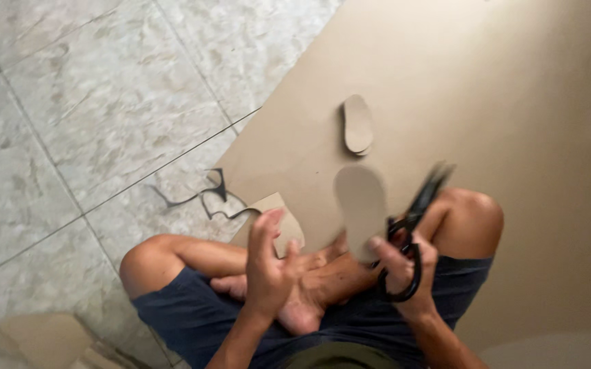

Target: The person sits on the floor and cuts sandal insole shapes out of a large tan sheet using scissors, following drawn outlines. They trim the edges of each cut sole, set finished soles on the sheet, and repeat the cutting on additional outlined shapes.

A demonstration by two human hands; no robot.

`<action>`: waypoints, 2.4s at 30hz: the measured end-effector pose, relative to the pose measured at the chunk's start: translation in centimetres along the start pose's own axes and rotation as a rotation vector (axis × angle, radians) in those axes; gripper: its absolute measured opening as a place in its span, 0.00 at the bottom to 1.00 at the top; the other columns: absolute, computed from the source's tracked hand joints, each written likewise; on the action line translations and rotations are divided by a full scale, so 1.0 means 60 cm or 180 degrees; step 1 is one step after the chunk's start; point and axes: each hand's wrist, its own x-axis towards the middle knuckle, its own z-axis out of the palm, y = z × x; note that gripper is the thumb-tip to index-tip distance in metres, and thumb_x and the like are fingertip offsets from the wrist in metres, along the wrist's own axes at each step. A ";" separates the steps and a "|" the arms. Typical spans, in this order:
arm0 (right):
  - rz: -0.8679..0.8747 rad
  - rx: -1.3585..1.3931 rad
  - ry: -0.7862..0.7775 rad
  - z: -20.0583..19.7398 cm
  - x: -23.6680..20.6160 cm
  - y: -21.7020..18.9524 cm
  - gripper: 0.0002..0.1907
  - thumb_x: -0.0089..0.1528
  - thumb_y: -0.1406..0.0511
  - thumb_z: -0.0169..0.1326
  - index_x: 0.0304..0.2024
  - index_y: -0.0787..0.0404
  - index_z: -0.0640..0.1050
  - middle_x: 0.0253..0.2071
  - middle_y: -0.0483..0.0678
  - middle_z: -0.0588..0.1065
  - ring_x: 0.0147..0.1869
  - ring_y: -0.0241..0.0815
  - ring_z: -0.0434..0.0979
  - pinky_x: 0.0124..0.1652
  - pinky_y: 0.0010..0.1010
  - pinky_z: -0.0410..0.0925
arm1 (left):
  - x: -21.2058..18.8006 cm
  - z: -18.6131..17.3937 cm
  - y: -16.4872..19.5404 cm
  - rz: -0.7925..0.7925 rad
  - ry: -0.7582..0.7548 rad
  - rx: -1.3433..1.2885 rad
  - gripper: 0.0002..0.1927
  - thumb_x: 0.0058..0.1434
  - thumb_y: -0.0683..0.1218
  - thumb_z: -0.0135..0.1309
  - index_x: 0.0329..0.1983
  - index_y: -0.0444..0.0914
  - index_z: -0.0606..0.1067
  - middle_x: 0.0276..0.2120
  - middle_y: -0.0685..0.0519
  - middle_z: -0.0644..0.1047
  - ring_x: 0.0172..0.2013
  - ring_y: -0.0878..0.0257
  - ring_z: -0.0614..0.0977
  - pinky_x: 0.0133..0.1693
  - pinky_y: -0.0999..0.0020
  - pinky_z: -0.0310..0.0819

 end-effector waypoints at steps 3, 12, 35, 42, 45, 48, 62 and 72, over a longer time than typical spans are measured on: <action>-0.0759 -0.0441 0.0714 -0.028 0.049 -0.041 0.06 0.63 0.67 0.57 0.36 0.66 0.77 0.30 0.44 0.75 0.32 0.35 0.74 0.36 0.24 0.67 | 0.016 0.033 -0.044 -0.0833 0.0054 0.0216 0.28 0.59 0.47 0.57 0.61 0.35 0.64 0.57 0.39 0.71 0.56 0.42 0.74 0.54 0.50 0.72; 0.0803 -0.0707 -0.0118 -0.012 0.161 -0.015 0.13 0.60 0.60 0.65 0.31 0.63 0.80 0.20 0.40 0.71 0.24 0.30 0.67 0.24 0.23 0.62 | 0.049 0.046 -0.068 -0.1726 -0.0202 0.0777 0.28 0.57 0.47 0.61 0.55 0.35 0.62 0.42 0.41 0.76 0.43 0.45 0.78 0.44 0.50 0.73; 0.0158 0.1197 -0.2586 0.052 -0.080 -0.095 0.33 0.61 0.61 0.55 0.66 0.69 0.65 0.58 0.53 0.73 0.62 0.42 0.72 0.59 0.30 0.64 | 0.000 -0.103 0.138 -0.1361 -0.0080 -0.3159 0.11 0.66 0.42 0.60 0.45 0.28 0.79 0.38 0.51 0.82 0.39 0.70 0.80 0.43 0.74 0.76; 0.0502 0.1177 -0.2271 0.060 -0.072 -0.117 0.26 0.64 0.63 0.54 0.62 0.70 0.69 0.55 0.52 0.72 0.59 0.42 0.73 0.58 0.32 0.67 | -0.024 -0.109 0.156 -0.1307 -0.0243 -0.2325 0.10 0.66 0.44 0.61 0.39 0.29 0.81 0.29 0.56 0.81 0.29 0.73 0.77 0.32 0.77 0.72; 0.0239 0.0593 -0.2056 0.057 -0.073 -0.111 0.24 0.62 0.59 0.55 0.56 0.69 0.75 0.46 0.51 0.78 0.49 0.38 0.78 0.49 0.28 0.71 | -0.028 -0.112 0.156 -0.1339 -0.0281 -0.2100 0.11 0.64 0.45 0.60 0.40 0.31 0.82 0.28 0.57 0.81 0.28 0.74 0.77 0.30 0.78 0.71; 0.0197 0.0625 -0.2016 0.056 -0.079 -0.103 0.25 0.55 0.60 0.64 0.48 0.71 0.78 0.36 0.50 0.78 0.38 0.36 0.77 0.38 0.27 0.72 | -0.030 -0.113 0.150 -0.1274 -0.0283 -0.2032 0.11 0.65 0.45 0.61 0.37 0.30 0.81 0.26 0.57 0.80 0.27 0.74 0.76 0.29 0.78 0.69; -0.0351 -0.0095 -0.1677 0.057 -0.087 -0.112 0.13 0.50 0.65 0.64 0.34 0.67 0.79 0.21 0.44 0.71 0.23 0.30 0.70 0.26 0.24 0.63 | -0.019 -0.130 0.166 -0.1303 -0.0474 -0.1641 0.10 0.64 0.44 0.60 0.35 0.31 0.83 0.24 0.56 0.83 0.26 0.74 0.79 0.28 0.78 0.73; 0.0136 0.0002 -0.1866 0.053 -0.084 -0.126 0.14 0.53 0.66 0.60 0.39 0.69 0.81 0.25 0.45 0.73 0.28 0.32 0.69 0.31 0.24 0.64 | -0.015 -0.145 0.162 -0.1556 -0.0832 -0.2012 0.10 0.64 0.43 0.60 0.33 0.29 0.81 0.24 0.55 0.81 0.25 0.74 0.78 0.26 0.76 0.71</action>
